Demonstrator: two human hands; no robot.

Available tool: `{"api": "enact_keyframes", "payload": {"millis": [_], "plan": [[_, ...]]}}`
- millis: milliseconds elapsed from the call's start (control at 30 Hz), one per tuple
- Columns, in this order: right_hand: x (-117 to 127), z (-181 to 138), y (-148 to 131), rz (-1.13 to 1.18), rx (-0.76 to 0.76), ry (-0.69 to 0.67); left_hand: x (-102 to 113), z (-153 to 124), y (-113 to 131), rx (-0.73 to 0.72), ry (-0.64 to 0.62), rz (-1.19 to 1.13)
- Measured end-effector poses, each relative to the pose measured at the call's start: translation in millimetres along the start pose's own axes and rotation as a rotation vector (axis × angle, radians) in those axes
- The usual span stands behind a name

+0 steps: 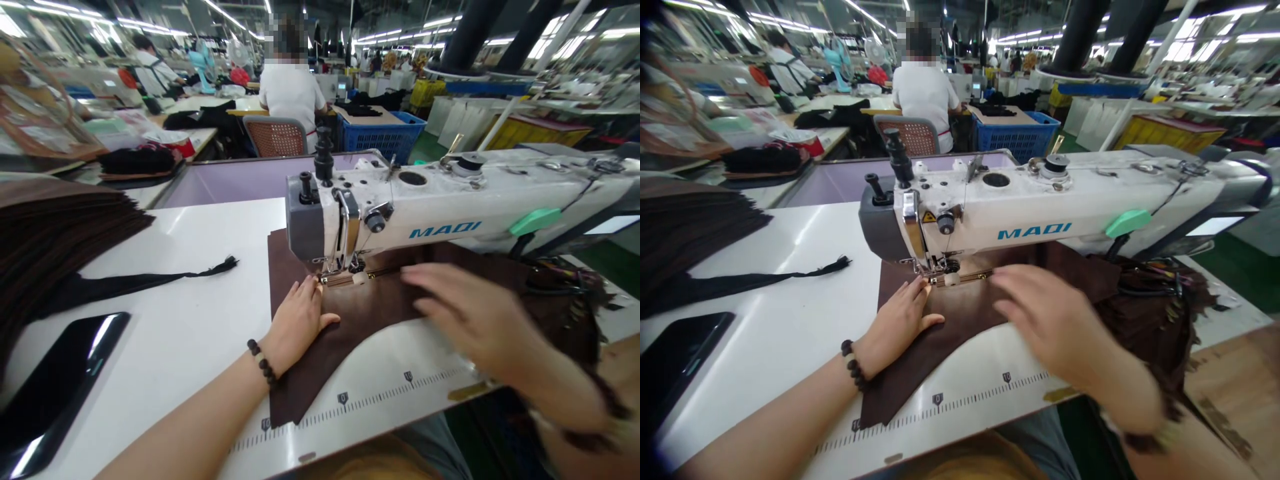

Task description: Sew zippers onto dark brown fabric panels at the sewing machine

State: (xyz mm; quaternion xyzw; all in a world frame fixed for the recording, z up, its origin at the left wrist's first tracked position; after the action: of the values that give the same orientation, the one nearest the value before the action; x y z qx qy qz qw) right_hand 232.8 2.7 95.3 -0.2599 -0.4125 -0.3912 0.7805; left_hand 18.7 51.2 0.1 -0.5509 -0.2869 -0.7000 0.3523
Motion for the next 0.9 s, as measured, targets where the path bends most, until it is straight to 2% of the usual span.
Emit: {"api": "enact_keyframes", "payload": {"millis": [67, 133, 200, 267, 500, 900], "plan": [[-37.6, 12.7, -13.7, 0.031, 0.042, -0.121, 0.2, -0.1, -0.5, -0.007, -0.004, 0.001], [-76.1, 21.9, -22.5, 0.069, -0.009, -0.271, 0.7, -0.1, -1.2, -0.013, -0.006, -0.014], [-102.5, 25.2, -25.4, 0.112, -0.066, -0.311, 1.1, 0.2, -2.1, -0.015, -0.005, -0.033], [-114.5, 23.1, -23.7, 0.166, -0.09, -0.305, 1.5, 0.7, -2.6, -0.016, -0.003, -0.038], [-114.6, 14.8, -11.8, 0.295, -0.108, -0.3, 3.2, 2.7, -1.2, -0.022, -0.012, 0.002], [-114.3, 16.7, -11.3, 0.283, -0.077, -0.292, 6.1, 5.1, 1.1, -0.003, -0.043, 0.007]]}}
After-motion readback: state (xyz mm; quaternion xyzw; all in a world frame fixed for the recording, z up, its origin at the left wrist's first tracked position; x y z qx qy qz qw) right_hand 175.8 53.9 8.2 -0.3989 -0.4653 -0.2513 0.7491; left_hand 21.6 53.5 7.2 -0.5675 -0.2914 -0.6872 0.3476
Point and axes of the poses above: each hand's wrist, its own z-axis towards the middle knuckle, its own x-axis out of the back of the hand, y = z × x, the point moved 2 cm from there along z, towards the middle knuckle, and after that the axes turned 2 degrees about y, right-handed, at the moved point
